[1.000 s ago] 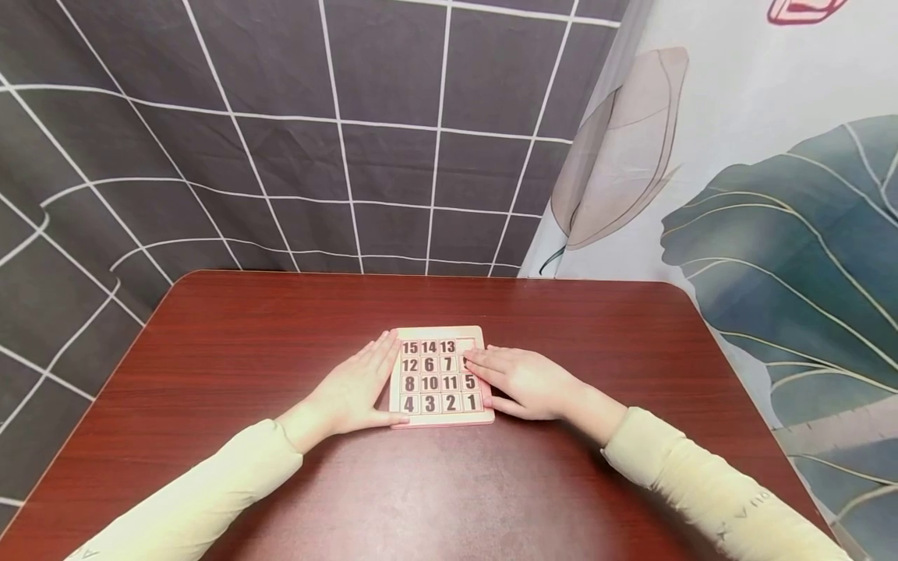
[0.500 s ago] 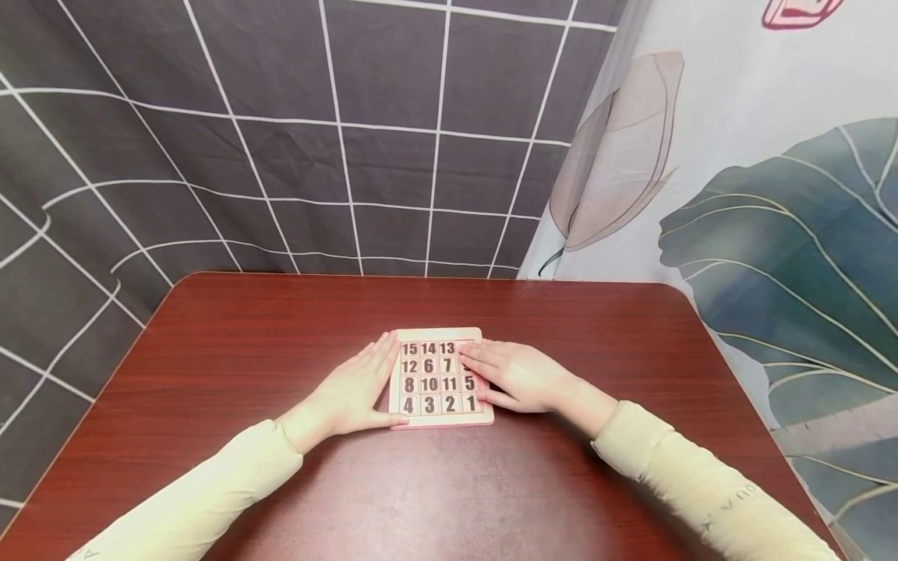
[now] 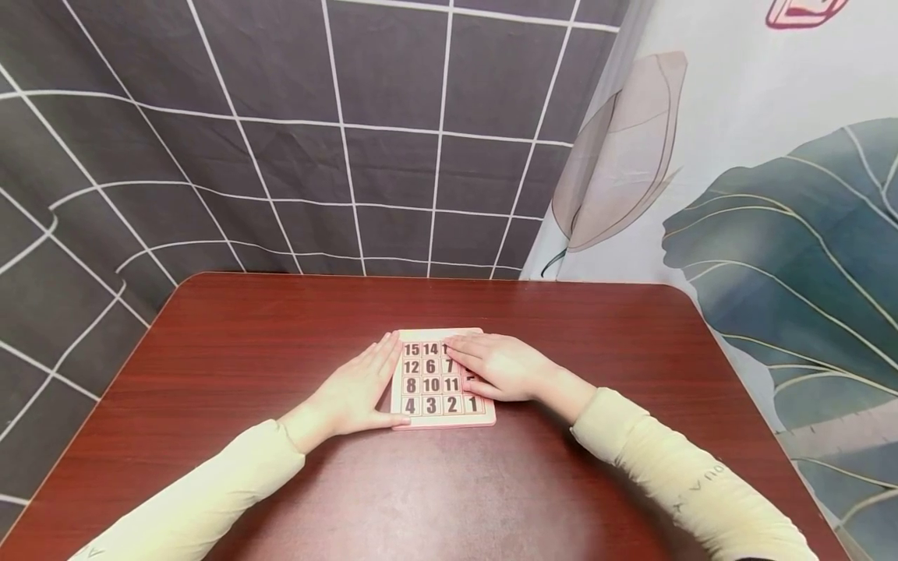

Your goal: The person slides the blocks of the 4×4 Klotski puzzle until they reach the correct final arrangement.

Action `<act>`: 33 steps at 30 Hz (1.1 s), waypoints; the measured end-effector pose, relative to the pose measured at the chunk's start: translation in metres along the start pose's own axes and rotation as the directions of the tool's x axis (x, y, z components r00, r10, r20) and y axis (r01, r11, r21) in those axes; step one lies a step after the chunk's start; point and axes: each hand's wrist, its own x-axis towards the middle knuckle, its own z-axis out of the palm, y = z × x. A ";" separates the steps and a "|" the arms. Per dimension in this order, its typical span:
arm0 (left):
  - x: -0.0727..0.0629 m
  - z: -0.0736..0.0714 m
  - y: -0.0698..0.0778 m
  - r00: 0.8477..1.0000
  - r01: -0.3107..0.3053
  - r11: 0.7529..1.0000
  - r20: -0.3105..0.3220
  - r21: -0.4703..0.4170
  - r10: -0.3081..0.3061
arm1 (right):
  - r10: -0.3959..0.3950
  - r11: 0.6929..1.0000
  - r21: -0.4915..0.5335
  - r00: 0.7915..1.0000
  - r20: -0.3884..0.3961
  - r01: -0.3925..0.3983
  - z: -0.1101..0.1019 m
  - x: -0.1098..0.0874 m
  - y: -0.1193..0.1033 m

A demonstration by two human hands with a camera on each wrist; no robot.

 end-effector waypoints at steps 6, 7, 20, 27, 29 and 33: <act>0.001 0.000 0.000 1.000 -0.004 1.000 -0.005 0.004 0.004 | 0.029 0.999 0.015 0.999 0.037 -0.029 -0.004 -0.004 0.001; 0.001 0.001 0.000 1.000 -0.005 1.000 -0.004 0.005 0.005 | 0.035 0.999 0.019 0.999 0.040 -0.036 -0.005 -0.006 0.002; 0.000 0.000 0.000 1.000 -0.004 1.000 -0.005 -0.008 0.004 | 0.042 0.999 -0.001 0.999 0.011 -0.042 -0.005 -0.025 0.009; 0.000 0.000 -0.001 1.000 -0.010 1.000 -0.012 -0.018 0.010 | 0.031 0.999 0.007 0.999 -0.019 -0.031 -0.005 -0.026 0.009; 0.000 0.000 -0.001 1.000 -0.009 1.000 -0.013 -0.014 0.008 | 0.021 1.000 0.012 0.999 -0.032 -0.021 -0.005 -0.024 0.009; 0.000 0.000 -0.001 1.000 -0.009 1.000 -0.018 -0.014 0.009 | -0.002 1.000 0.018 0.999 -0.035 0.003 -0.004 -0.015 0.006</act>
